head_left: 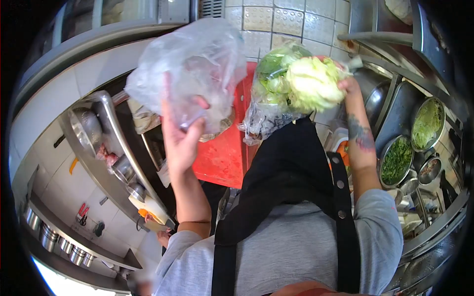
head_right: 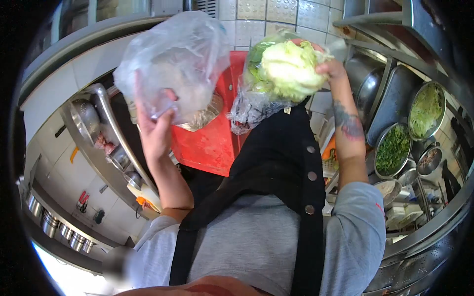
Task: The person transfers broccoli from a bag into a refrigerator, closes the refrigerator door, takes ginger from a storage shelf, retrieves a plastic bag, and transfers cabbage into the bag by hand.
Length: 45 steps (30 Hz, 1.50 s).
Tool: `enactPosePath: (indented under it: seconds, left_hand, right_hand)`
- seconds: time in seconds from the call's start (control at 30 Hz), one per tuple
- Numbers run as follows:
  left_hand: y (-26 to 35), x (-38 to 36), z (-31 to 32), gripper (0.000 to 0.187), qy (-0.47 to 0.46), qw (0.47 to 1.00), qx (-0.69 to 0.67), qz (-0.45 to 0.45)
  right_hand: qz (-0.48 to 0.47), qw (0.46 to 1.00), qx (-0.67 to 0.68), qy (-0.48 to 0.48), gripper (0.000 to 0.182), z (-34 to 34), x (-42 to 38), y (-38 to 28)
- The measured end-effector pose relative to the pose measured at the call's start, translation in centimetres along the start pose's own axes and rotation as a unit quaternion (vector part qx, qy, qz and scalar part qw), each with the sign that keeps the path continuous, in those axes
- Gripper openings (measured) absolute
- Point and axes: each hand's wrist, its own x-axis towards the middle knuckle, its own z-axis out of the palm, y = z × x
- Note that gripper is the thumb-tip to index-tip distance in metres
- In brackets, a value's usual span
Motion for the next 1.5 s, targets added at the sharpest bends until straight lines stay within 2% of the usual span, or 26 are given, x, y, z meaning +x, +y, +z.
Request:
enactPosePath:
  seconds: [0.1,0.23,0.27,0.3,0.37,0.4,0.43,0.47,0.5,0.53,0.57,0.6,0.63,0.67,0.77,0.8,0.87,0.93,1.0,1.1,1.2,1.33,1.37,1.43,1.47,1.5]
  left_hand:
    - [1.5,-1.2,0.9,0.090,-0.044,0.997,-0.059,-0.021]
    - [3.9,-3.3,1.0,0.088,-0.067,0.968,-0.226,-0.084]
    - [4.3,-3.6,0.6,0.086,-0.109,0.949,-0.288,-0.066]
    - [4.6,-3.8,-0.2,0.085,-0.148,0.924,-0.349,-0.049]
    - [5.1,-4.1,-1.9,0.082,-0.193,0.892,-0.406,-0.043]
    - [5.5,-4.0,-2.9,0.079,-0.200,0.891,-0.404,-0.054]
    - [6.2,-4.2,-3.8,0.072,-0.051,0.956,-0.276,-0.088]
    - [5.9,-3.2,-4.6,0.066,0.071,0.958,-0.229,-0.155]
    - [5.3,-2.6,-5.9,0.065,0.075,0.936,-0.291,-0.181]
    - [4.7,-2.0,-7.3,0.065,0.078,0.910,-0.351,-0.205]
    - [5.0,-1.4,-8.2,0.063,0.052,0.922,-0.346,-0.163]
    - [5.7,-1.0,-9.0,0.061,0.029,0.932,-0.341,-0.123]
    - [6.5,-0.2,-9.8,0.059,-0.056,0.926,-0.365,-0.085]
    - [7.2,0.6,-10.5,0.058,-0.140,0.911,-0.386,-0.042]
    - [8.6,1.0,-12.1,0.059,0.043,0.929,-0.367,0.031]
    - [8.8,0.7,-12.0,0.054,0.059,0.926,-0.370,0.034]
    - [8.4,0.5,-11.5,0.045,0.060,0.918,-0.391,0.036]
    - [7.3,0.8,-10.6,0.033,-0.003,0.900,-0.436,0.019]
    - [6.0,1.1,-9.7,0.024,-0.043,0.884,-0.466,-0.002]
    - [3.9,1.3,-9.6,0.019,-0.027,0.882,-0.470,-0.020]
    - [2.9,1.5,-8.6,0.020,-0.022,0.896,-0.443,-0.010]
    - [2.8,1.4,-7.5,0.019,-0.010,0.904,-0.427,-0.013]
    - [2.5,1.5,-8.0,0.023,-0.056,0.904,-0.423,-0.008]
    - [2.3,1.2,-7.7,0.041,-0.061,0.921,-0.384,-0.002]
    - [2.2,1.2,-7.3,0.051,-0.063,0.928,-0.366,0.001]
    - [1.7,1.2,-7.6,0.078,-0.068,0.942,-0.328,0.016]
  right_hand:
    - [-0.057,0.998,0.018,0.002,0.084,6.8,2.4,0.5]
    - [-0.032,0.989,-0.146,0.018,0.075,13.2,9.8,3.1]
    - [-0.020,0.979,-0.200,0.014,0.072,14.2,11.5,3.8]
    - [-0.060,0.921,-0.385,0.015,0.070,14.8,12.6,4.5]
    - [-0.124,0.701,-0.702,0.019,0.066,15.4,13.3,5.8]
    - [-0.091,0.664,-0.742,0.024,0.064,15.5,12.6,5.7]
    - [-0.057,0.623,-0.780,0.028,0.062,16.1,11.8,4.7]
    - [-0.021,0.579,-0.814,0.031,0.059,16.5,11.2,3.8]
    - [0.043,0.663,-0.747,-0.037,0.062,14.8,11.2,2.4]
    - [-0.012,0.709,-0.703,-0.054,0.056,13.7,10.1,0.4]
    - [-0.067,0.749,-0.655,-0.068,0.051,12.3,8.8,-1.5]
    - [-0.033,0.848,-0.527,-0.045,0.046,10.8,7.8,-3.0]
    - [0.001,0.923,-0.384,-0.021,0.042,8.8,6.9,-3.8]
    - [0.025,0.927,-0.375,0.018,0.040,6.0,5.9,-3.9]
    - [0.116,0.913,-0.375,0.111,0.033,-3.5,5.3,-0.2]
    - [0.167,0.896,-0.390,0.128,0.030,-6.5,5.4,3.4]
    - [0.211,0.819,-0.529,0.070,0.028,-11.0,6.5,11.9]
    - [0.171,0.775,-0.609,0.004,0.037,-10.3,6.9,19.7]
    - [0.162,0.686,-0.707,-0.046,0.038,-8.6,6.7,25.5]
    - [0.236,0.539,-0.808,0.034,0.042,-6.1,5.8,30.0]
    - [0.215,0.433,-0.856,0.182,0.045,-3.6,4.4,34.2]
    - [0.302,0.533,-0.764,0.200,0.057,-2.7,3.1,31.8]
    - [0.278,0.581,-0.737,0.205,0.062,-2.9,2.7,31.0]
    - [0.227,0.668,-0.676,0.211,0.072,-3.5,1.4,28.4]
    - [0.158,0.709,-0.645,0.239,0.077,-3.8,0.5,27.3]
    - [0.089,0.743,-0.608,0.265,0.082,-3.9,-0.5,26.3]
